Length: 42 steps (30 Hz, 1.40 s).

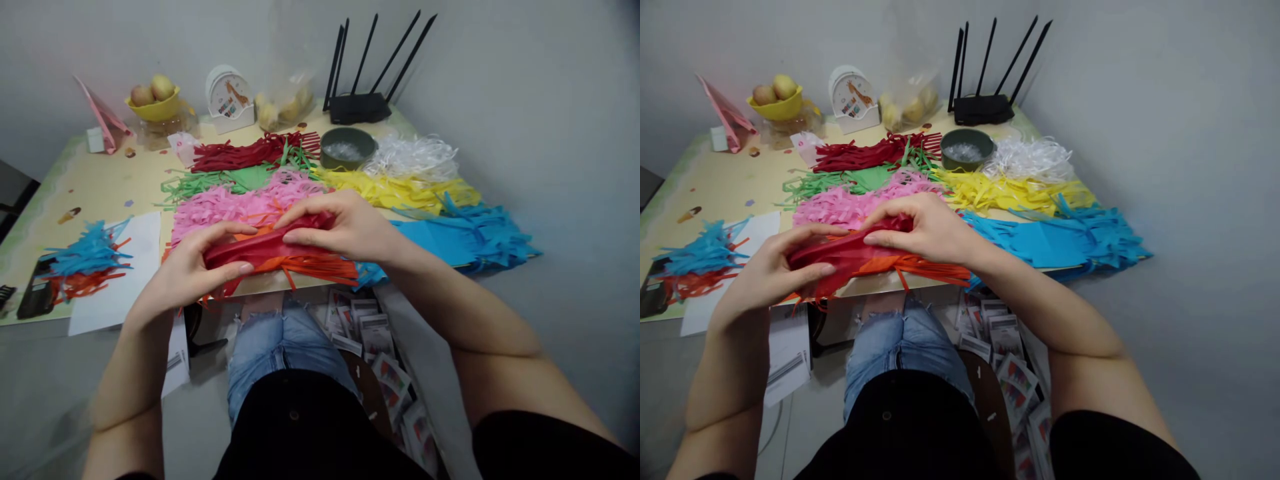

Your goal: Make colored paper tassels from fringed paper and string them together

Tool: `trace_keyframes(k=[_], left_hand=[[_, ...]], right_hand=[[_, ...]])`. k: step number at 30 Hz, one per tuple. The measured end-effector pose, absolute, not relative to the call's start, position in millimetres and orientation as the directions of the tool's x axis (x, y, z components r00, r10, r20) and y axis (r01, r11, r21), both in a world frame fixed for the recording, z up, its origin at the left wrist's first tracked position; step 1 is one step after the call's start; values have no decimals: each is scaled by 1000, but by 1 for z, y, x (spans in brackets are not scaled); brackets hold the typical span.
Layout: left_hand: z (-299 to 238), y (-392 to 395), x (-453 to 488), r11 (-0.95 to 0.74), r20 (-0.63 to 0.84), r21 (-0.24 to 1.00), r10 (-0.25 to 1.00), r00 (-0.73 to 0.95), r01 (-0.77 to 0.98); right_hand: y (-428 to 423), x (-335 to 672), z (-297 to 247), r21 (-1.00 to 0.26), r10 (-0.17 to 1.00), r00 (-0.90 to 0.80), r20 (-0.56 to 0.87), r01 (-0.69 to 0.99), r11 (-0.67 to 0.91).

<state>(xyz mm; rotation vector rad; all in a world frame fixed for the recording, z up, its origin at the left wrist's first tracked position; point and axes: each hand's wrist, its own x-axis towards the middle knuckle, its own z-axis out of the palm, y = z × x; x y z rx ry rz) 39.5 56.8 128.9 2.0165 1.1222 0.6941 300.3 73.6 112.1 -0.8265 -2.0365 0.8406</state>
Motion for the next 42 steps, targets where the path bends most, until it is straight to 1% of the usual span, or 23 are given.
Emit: trace_keyframes(k=[3, 5, 8, 11, 16, 19, 23, 25, 27, 29, 31, 34, 37, 39, 42], left_hand=[[127, 54, 38, -260, 51, 854, 904, 425, 451], [126, 53, 38, -228, 26, 860, 913, 408, 457], [128, 53, 39, -304, 95, 813, 911, 402, 496], [129, 53, 41, -341, 141, 784, 911, 387, 518], [126, 49, 41, -234, 126, 852, 960, 250, 468], [122, 46, 37, -229, 162, 896, 966, 200, 381], [113, 46, 30, -300, 253, 936, 937, 240, 186], [110, 46, 28, -324, 284, 938, 921, 265, 120], [109, 46, 26, -342, 305, 935, 910, 280, 94], [108, 46, 24, -373, 325, 921, 896, 304, 114], [110, 45, 21, -415, 346, 891, 882, 319, 183], [113, 43, 19, -493, 381, 821, 849, 366, 288], [116, 42, 22, -573, 414, 739, 802, 431, 355], [115, 41, 26, -584, 436, 692, 806, 400, 425], [110, 41, 33, -556, 476, 642, 829, 295, 528]], right_hand=[[73, 299, 111, -770, 777, -467, 421, 269, 579], [72, 298, 111, -751, 781, -459, 424, 304, 587], [72, 299, 111, -720, 787, -471, 398, 372, 586], [73, 299, 110, -721, 796, -461, 393, 382, 578], [74, 298, 109, -770, 780, -450, 435, 263, 581], [72, 297, 105, -823, 789, -437, 431, 169, 543], [70, 296, 98, -864, 797, -431, 423, 71, 498], [70, 295, 94, -859, 777, -443, 448, 29, 512], [71, 295, 92, -834, 732, -462, 500, -29, 551], [73, 296, 91, -805, 692, -473, 544, -64, 590], [74, 297, 91, -791, 678, -481, 556, -55, 609], [74, 298, 93, -792, 681, -504, 531, -9, 610], [71, 296, 94, -789, 720, -485, 496, 94, 607], [68, 294, 95, -769, 746, -448, 493, 177, 614], [65, 291, 95, -727, 759, -405, 509, 269, 631]])
